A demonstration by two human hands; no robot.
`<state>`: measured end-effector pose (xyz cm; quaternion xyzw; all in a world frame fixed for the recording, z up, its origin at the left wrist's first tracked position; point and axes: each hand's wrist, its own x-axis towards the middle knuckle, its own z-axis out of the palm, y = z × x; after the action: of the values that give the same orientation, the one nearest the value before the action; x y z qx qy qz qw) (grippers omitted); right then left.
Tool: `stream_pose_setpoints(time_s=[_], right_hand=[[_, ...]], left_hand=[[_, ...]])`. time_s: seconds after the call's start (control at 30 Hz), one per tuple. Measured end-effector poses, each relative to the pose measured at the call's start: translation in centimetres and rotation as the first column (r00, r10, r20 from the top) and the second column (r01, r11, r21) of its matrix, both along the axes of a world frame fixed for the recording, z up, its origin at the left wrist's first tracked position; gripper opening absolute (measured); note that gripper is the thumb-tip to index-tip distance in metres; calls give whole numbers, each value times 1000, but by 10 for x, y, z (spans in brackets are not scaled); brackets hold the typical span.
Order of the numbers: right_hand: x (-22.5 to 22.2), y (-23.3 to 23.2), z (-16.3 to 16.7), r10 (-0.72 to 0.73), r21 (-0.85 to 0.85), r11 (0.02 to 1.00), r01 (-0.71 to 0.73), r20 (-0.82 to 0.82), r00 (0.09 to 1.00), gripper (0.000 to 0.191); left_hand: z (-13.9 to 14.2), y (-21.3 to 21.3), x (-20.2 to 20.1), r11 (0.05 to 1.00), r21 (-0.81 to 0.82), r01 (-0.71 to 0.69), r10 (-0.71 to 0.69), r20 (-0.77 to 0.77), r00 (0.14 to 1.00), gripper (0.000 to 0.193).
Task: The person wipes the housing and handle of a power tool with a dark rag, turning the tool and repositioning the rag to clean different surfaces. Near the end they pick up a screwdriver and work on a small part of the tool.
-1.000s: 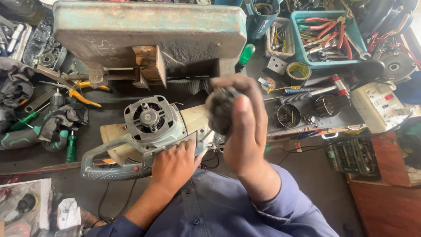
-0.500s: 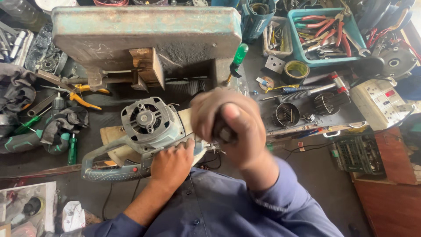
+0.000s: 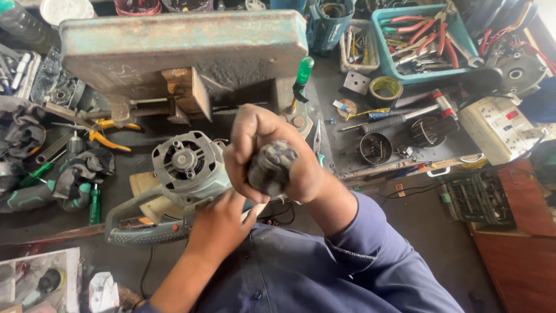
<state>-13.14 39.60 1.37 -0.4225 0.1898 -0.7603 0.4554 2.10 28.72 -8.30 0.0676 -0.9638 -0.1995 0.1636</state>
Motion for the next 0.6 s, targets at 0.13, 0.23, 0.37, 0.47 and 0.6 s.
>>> stream_pose_setpoints(time_s=[0.13, 0.23, 0.37, 0.47, 0.6], right_hand=[[1, -1, -16, -211, 21, 973, 229, -313, 926, 50], [1, 2, -28, -208, 92, 957, 275, -443, 872, 50], [-12, -7, -41, -114, 143, 965, 221, -532, 839, 46], [-11, -9, -42, -152, 169, 937, 306, -593, 791, 44], [35, 8, -28, -456, 109, 636, 764, -746, 486, 42]], left_hand=[[86, -9, 12, 983, 175, 56, 38, -494, 868, 22], [154, -30, 5, 936, -122, 331, -345, -512, 787, 38], [212, -41, -13, 664, -516, 541, -699, -172, 695, 43], [233, -34, -27, 589, -576, 568, -696, -3, 719, 29], [249, -23, -34, 539, -664, 518, -531, 210, 821, 18]])
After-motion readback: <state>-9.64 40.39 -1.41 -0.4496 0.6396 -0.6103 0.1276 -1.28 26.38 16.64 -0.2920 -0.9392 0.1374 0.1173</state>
